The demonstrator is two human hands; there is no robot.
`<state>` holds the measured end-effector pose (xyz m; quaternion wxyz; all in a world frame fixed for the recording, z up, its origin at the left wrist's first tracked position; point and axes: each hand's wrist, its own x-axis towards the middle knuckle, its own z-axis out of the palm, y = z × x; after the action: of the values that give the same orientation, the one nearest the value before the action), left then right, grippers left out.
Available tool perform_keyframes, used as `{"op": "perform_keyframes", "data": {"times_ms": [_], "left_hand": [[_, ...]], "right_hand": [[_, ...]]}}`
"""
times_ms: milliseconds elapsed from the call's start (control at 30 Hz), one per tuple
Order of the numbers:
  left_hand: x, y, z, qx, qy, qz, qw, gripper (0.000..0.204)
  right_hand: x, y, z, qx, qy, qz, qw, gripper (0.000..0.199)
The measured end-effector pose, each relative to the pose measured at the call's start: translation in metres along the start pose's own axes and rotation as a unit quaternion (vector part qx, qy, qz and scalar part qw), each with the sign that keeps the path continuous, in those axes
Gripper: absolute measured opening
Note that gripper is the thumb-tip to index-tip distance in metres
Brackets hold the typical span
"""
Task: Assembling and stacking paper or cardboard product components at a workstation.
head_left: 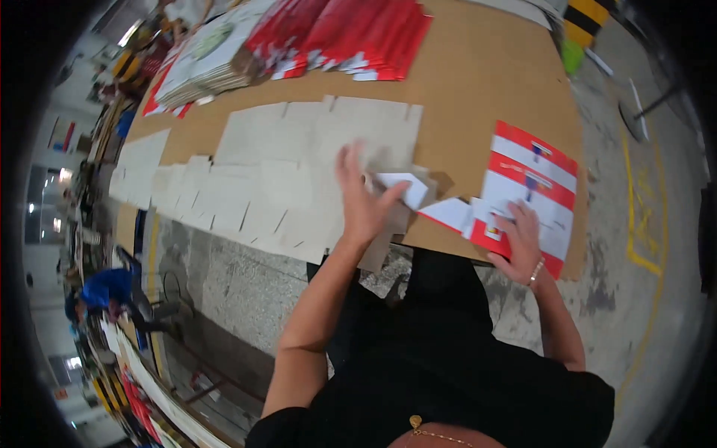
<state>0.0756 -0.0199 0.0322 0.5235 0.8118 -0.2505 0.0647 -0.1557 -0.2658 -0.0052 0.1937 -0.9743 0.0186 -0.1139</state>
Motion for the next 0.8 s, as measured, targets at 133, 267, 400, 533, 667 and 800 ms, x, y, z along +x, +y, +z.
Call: {"op": "perform_keyframes", "data": {"times_ms": [133,267,400,533,667,800], "left_hand": [[-0.029,-0.02,0.038,-0.268,0.112,-0.236,0.927,0.062],[-0.053,-0.026,0.042,-0.427,0.058,-0.336,0.837,0.028],[-0.063,-0.014,0.052,-0.172,0.01,-0.094,0.981,0.028],[-0.055,-0.004,0.052,0.058,-0.176,0.183,0.966,0.047],[-0.043,0.012,0.034,-0.069,-0.223,-0.073,0.97,0.043],[-0.022,0.006,0.012,0.116,-0.345,-0.118,0.924,0.049]], "right_hand": [[-0.004,-0.014,0.005,-0.011,-0.025,0.034,0.999,0.068],[-0.014,-0.014,-0.001,-0.014,-0.044,0.051,0.998,0.063],[-0.012,-0.02,-0.003,0.02,-0.056,0.023,0.998,0.048],[-0.008,-0.023,-0.002,0.006,-0.081,0.011,0.997,0.042],[-0.009,-0.024,-0.001,-0.033,-0.092,0.004,0.995,0.043],[-0.014,-0.021,-0.003,-0.042,-0.097,-0.005,0.994,0.044]]}}
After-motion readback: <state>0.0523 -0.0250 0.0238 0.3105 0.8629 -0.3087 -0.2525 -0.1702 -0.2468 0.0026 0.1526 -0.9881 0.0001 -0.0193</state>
